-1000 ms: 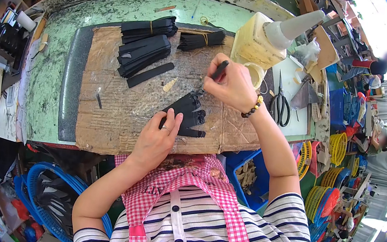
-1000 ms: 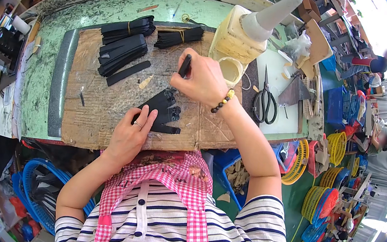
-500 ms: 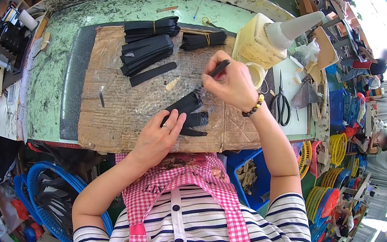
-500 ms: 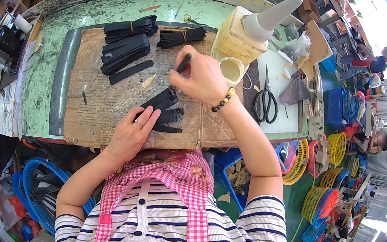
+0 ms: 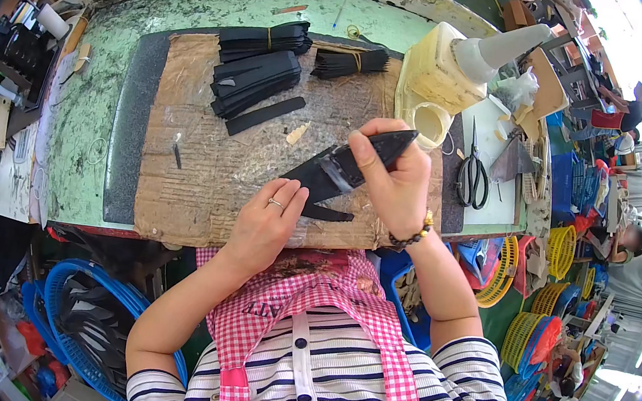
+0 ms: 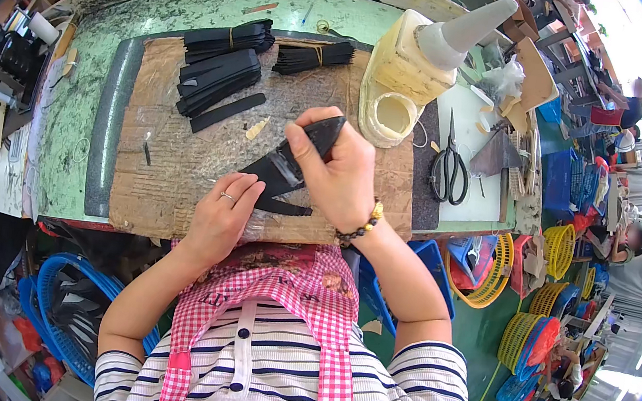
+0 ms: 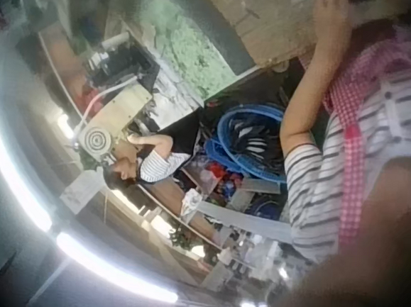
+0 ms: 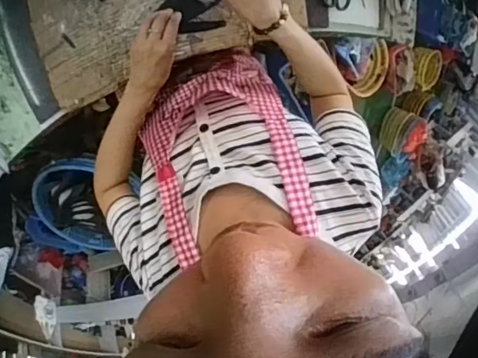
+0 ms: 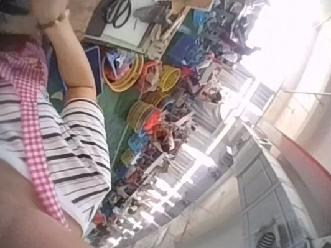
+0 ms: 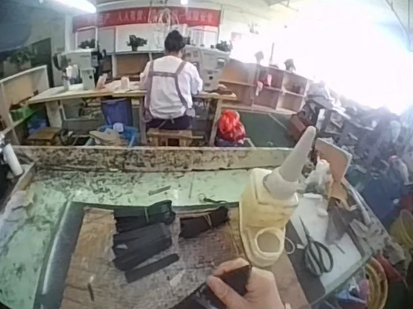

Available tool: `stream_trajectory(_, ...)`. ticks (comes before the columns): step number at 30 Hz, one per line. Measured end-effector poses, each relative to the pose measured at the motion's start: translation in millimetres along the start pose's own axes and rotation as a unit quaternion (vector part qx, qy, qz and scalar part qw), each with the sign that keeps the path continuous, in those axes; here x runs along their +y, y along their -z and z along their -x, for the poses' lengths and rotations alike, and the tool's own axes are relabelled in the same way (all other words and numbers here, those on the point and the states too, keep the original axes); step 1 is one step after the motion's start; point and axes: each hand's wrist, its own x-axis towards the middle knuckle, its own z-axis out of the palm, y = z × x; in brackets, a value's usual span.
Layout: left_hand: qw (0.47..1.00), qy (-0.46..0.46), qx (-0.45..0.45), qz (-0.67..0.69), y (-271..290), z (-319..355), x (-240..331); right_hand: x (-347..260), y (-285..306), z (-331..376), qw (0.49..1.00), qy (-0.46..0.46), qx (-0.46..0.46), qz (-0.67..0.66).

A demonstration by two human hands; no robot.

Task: The person is applying glue or adhesive to small black shoe components using a brush and then stacking them.

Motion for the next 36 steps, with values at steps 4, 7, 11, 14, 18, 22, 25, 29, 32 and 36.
stream_trajectory(4,1.0,0.007,0.02,0.017,-3.3,1.2,1.0,5.9,-25.4,5.0,0.996,0.046,0.007,0.074)
stream_trajectory(7,0.999,0.01,0.039,0.02,-5.7,1.9,2.2,9.0,-31.5,3.9,0.986,0.093,-0.016,0.138)
stream_trajectory(11,0.998,0.005,0.058,0.013,-4.9,-0.3,0.6,3.7,-27.8,0.7,0.986,0.044,-0.018,0.157)
stream_trajectory(14,0.999,0.006,0.038,0.009,-8.4,2.4,-0.3,4.5,-30.6,8.4,0.98,0.047,-0.044,0.188)
stream_trajectory(18,0.999,0.002,0.034,-0.003,-9.4,3.5,-2.2,-10.6,-24.1,20.0,0.987,-0.005,-0.045,0.151)
stream_trajectory(22,0.999,-0.006,0.031,0.008,-9.1,5.1,-3.8,-1.6,-23.9,49.9,0.979,0.042,-0.031,0.197)
stream_trajectory(25,0.999,0.0,0.028,0.024,-7.1,3.5,-5.5,-4.2,-15.7,56.7,0.988,0.006,0.002,0.155)
stream_trajectory(29,0.999,-0.007,0.031,0.028,-5.4,7.5,-6.6,-8.8,-22.4,33.8,0.987,-0.001,0.026,0.156)
stream_trajectory(32,0.999,-0.005,0.019,0.041,-4.7,6.0,-8.4,-0.6,-27.5,34.3,0.984,0.019,0.018,0.176)
stream_trajectory(36,0.998,0.01,0.008,0.064,-1.1,5.0,-8.7,-5.9,-19.7,36.0,0.988,-0.032,-0.013,0.15)
